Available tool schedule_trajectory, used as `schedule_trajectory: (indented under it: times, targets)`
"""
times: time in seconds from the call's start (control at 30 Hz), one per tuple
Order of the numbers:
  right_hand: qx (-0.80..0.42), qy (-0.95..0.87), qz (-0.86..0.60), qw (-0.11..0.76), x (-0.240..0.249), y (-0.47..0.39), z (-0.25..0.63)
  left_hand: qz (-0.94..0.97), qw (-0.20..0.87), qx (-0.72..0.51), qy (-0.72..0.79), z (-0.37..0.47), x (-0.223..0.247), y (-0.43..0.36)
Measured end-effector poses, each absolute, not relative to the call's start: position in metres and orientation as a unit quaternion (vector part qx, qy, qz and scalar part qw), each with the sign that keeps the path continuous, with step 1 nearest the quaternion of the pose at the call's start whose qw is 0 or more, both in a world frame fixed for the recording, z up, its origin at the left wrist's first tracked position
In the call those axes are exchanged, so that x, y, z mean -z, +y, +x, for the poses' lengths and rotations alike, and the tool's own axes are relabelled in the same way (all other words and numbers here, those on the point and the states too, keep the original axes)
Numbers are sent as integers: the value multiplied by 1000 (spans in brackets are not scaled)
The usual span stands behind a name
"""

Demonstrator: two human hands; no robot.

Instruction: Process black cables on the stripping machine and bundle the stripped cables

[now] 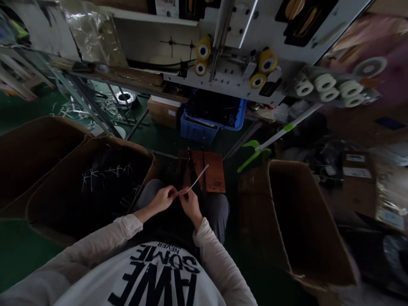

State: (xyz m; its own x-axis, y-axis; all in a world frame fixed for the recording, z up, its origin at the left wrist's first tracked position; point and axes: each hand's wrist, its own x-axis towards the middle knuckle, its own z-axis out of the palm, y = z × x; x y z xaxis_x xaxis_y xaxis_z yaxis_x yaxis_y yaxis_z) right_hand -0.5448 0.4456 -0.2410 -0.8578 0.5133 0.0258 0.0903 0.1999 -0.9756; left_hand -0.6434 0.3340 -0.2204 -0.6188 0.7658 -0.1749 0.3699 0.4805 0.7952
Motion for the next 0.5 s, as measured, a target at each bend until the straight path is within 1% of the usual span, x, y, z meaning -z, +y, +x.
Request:
schedule_trajectory:
  times: [0.07, 0.2, 0.3, 0.37, 0.43, 0.5]
  targets:
    - [-638, -720, -200, 185, 239, 442, -541, 356, 242, -374, 821, -640, 220, 332]
    - [-665, -694, -198, 192, 236, 440, -536, 418, 210, -356, 809, -640, 215, 332]
    - [-672, -690, -188, 191, 236, 443, -535, 473, 180, -312, 804, -646, 207, 332]
    - [-656, -702, -188, 206, 238, 446, -532, 499, 160, -275, 806, -653, 201, 328]
    - [-638, -702, -214, 234, 240, 450, -529, 513, 140, -241, 812, -662, 197, 321]
    - [-660, -667, -253, 235, 242, 451, -526, 512, 120, -215, 823, -669, 195, 311]
